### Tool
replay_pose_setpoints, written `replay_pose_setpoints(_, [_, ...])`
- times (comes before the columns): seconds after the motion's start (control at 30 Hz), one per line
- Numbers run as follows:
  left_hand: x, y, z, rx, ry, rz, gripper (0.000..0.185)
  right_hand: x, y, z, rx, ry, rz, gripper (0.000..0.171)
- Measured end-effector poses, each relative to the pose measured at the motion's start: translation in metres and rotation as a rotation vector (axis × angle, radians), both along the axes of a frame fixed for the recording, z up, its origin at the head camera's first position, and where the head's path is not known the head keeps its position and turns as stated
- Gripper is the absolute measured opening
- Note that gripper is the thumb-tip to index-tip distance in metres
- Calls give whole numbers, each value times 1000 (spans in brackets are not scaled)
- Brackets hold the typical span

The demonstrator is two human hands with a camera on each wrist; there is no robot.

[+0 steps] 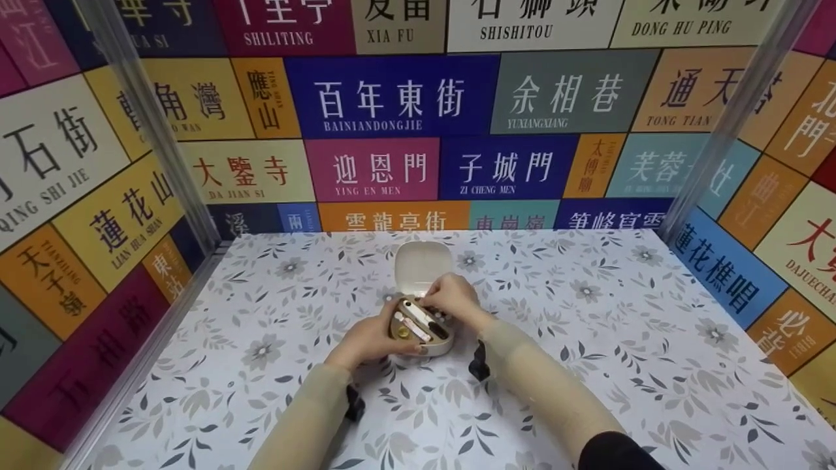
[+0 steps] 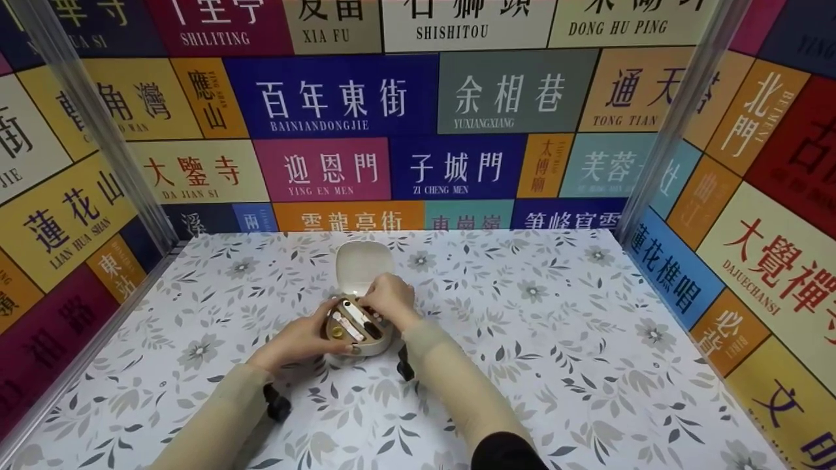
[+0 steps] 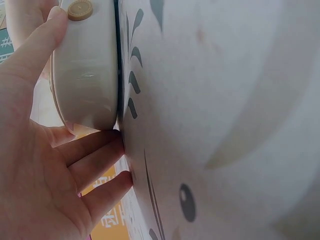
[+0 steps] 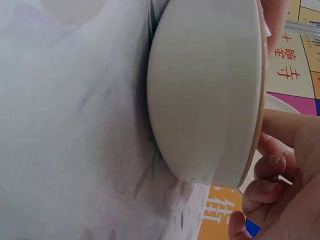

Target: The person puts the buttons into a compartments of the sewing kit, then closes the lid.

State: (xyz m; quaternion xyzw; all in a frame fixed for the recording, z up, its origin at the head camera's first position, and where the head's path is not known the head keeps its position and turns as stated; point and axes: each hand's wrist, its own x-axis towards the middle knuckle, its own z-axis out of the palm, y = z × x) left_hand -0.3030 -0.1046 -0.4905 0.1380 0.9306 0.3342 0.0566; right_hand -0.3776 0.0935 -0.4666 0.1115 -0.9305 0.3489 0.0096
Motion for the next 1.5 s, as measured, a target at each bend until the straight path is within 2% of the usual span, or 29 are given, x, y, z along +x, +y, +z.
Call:
replay_pose_setpoints(0.17, [0,0,0,23,-13,7,113,2,10,10,-63,-23,-27,17])
replay_pose_setpoints(0.33, [-1,1,1,25,-37,25,117,2,31,20,-156,-37,-65,26])
replay_pose_setpoints(0.47, [-2,1,0,20,-46,34,119,4,50,24,-393,-200,-130,37])
replay_pose_setpoints(0.6, [-2,-1,1,18,-55,42,122,8,61,20,-735,-410,-178,48])
replay_pose_setpoints(0.7, [-2,-1,1,21,-53,42,121,12,66,6,-929,-499,-126,57])
replay_pose_setpoints(0.77, [-1,-1,1,20,-50,38,120,16,68,-5,-1001,-529,-61,63])
replay_pose_setpoints(0.97, [-1,1,0,15,-51,30,118,25,72,-35,-1049,-554,142,72])
replay_pose_setpoints(1.13, [-1,3,-1,18,-49,30,118,31,73,-45,-1070,-565,317,87])
replay_pose_setpoints(1.3, [-1,4,-2,39,-45,21,117,31,74,-47,-937,-569,459,100])
replay_pose_setpoints(1.5, [-1,4,-1,54,-45,17,115,28,72,-46,-762,-564,472,109])
